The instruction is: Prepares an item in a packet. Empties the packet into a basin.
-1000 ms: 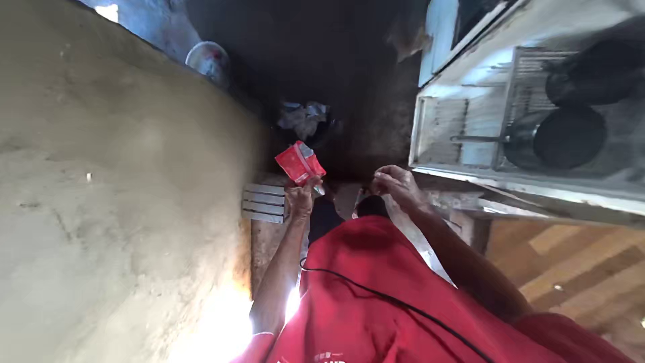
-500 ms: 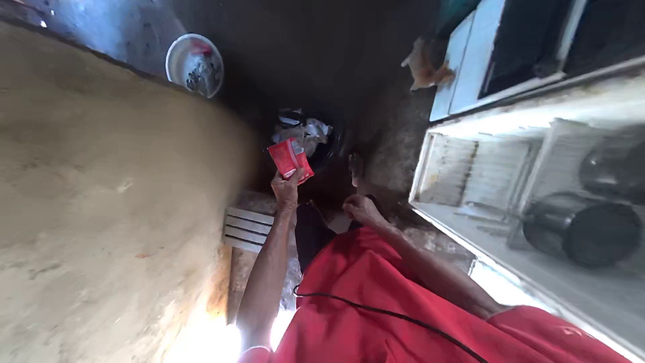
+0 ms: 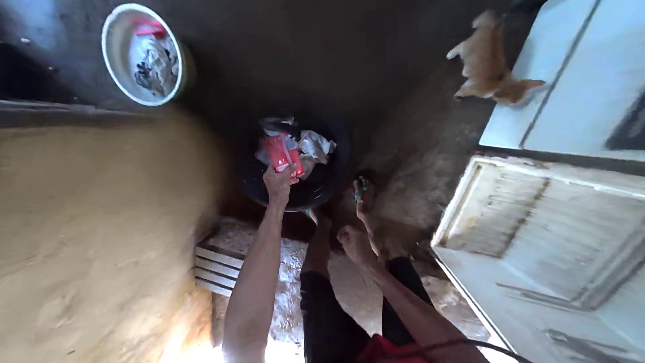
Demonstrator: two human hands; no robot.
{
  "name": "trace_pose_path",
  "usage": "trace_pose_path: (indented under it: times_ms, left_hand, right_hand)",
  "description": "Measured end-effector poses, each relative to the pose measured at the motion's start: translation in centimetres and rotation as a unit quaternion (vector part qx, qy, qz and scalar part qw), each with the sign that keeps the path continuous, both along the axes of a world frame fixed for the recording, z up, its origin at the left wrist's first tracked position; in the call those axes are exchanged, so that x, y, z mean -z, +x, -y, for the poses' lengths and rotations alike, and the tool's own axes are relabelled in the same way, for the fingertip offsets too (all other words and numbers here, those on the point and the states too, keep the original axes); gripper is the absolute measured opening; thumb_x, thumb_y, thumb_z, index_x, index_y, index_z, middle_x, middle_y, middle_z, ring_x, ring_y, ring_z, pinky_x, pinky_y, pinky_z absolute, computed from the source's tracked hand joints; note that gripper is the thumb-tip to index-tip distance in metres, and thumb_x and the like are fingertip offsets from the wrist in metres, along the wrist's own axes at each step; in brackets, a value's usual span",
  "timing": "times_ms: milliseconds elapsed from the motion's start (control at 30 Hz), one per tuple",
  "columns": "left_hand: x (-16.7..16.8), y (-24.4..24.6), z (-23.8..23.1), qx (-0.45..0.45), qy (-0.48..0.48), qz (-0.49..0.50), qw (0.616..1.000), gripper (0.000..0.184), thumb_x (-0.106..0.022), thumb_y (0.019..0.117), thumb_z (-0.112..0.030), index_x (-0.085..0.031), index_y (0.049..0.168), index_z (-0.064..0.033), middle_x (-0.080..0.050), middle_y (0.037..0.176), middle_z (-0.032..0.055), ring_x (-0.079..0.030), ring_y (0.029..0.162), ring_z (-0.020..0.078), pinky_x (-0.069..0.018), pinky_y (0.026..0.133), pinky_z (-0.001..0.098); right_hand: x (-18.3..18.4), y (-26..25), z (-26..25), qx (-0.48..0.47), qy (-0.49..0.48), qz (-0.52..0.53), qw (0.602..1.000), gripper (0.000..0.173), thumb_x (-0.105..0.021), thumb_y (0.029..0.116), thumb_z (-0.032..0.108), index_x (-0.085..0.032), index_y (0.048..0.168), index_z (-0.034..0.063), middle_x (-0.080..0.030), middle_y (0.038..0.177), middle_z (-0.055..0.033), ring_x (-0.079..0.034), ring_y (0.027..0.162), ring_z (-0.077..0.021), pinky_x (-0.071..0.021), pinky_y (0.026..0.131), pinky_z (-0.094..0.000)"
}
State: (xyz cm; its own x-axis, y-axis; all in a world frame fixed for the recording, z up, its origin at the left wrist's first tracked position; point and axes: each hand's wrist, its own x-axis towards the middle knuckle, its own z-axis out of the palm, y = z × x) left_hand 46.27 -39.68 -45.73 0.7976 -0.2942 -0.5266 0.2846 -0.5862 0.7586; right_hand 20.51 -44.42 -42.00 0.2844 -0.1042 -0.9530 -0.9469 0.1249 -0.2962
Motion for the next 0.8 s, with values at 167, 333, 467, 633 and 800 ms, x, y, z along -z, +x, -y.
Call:
trace_pose_path:
  times_ms: [167,333,467,633,800]
  left_hand:
    - [8.5,2.7,3.6,0.015,0.088,-0.004,0.996,0.053,-0.081,0.0844,-0.01,-0.059,0.131,0.0046,-0.069,0.118,0.0212,-0.07,0.105,0.0268,-0.0581,0.094,0.0469]
    - [14.6,5.7,5.3,0.045,0.202,0.022,0.978,0.084,-0.084,0.0827,-0.023,-0.04,0.15,0.0026,-0.062,0.132,0.0234,-0.065,0.119,0.0332,-0.0547,0.101,0.0512]
    - [15.9,7.0,6.5,0.082,0.249,0.054,0.964,0.061,-0.083,0.084,-0.029,-0.061,0.131,0.0029,-0.066,0.123,0.0243,-0.064,0.117,0.0368,-0.051,0.102,0.0554]
    - [15.7,7.4,7.4,0.1,0.236,0.075,0.964,0.054,-0.082,0.085,-0.029,-0.065,0.126,0.001,-0.068,0.119,0.022,-0.065,0.114,0.0344,-0.051,0.102,0.0538]
    - [15.3,7.8,7.7,0.109,0.241,0.08,0.961,0.046,-0.08,0.0873,-0.026,-0.066,0.123,0.0003,-0.07,0.116,0.0207,-0.068,0.111,0.0335,-0.0517,0.1,0.0546]
  right_hand:
    - [5.4,-1.4,-1.5,0.004,0.016,-0.02,1.0,0.032,-0.06,0.1035,0.023,-0.066,0.128,0.0029,-0.074,0.111,-0.016,-0.073,0.101,-0.0293,-0.0573,0.094,-0.0482]
    - [7.2,-0.1,-2.0,0.118,0.065,-0.006,0.991,0.027,-0.062,0.1025,0.017,-0.067,0.124,0.0006,-0.073,0.109,-0.0144,-0.074,0.095,-0.0219,-0.0606,0.09,-0.04]
    - [7.1,0.8,-1.8,0.168,0.082,0.008,0.982,0.023,-0.061,0.1025,0.015,-0.067,0.12,0.0006,-0.073,0.102,-0.0116,-0.073,0.087,-0.018,-0.0609,0.083,-0.036]
    - [7.1,1.3,-1.1,0.18,0.085,0.007,0.98,0.022,-0.061,0.1028,0.014,-0.067,0.118,0.0003,-0.073,0.1,-0.0106,-0.073,0.084,-0.0164,-0.0608,0.08,-0.0344]
    - [7.1,1.7,-1.1,0.193,0.097,-0.001,0.976,0.02,-0.061,0.1025,0.013,-0.067,0.118,0.0003,-0.073,0.098,-0.0095,-0.071,0.082,-0.0143,-0.0604,0.079,-0.0321]
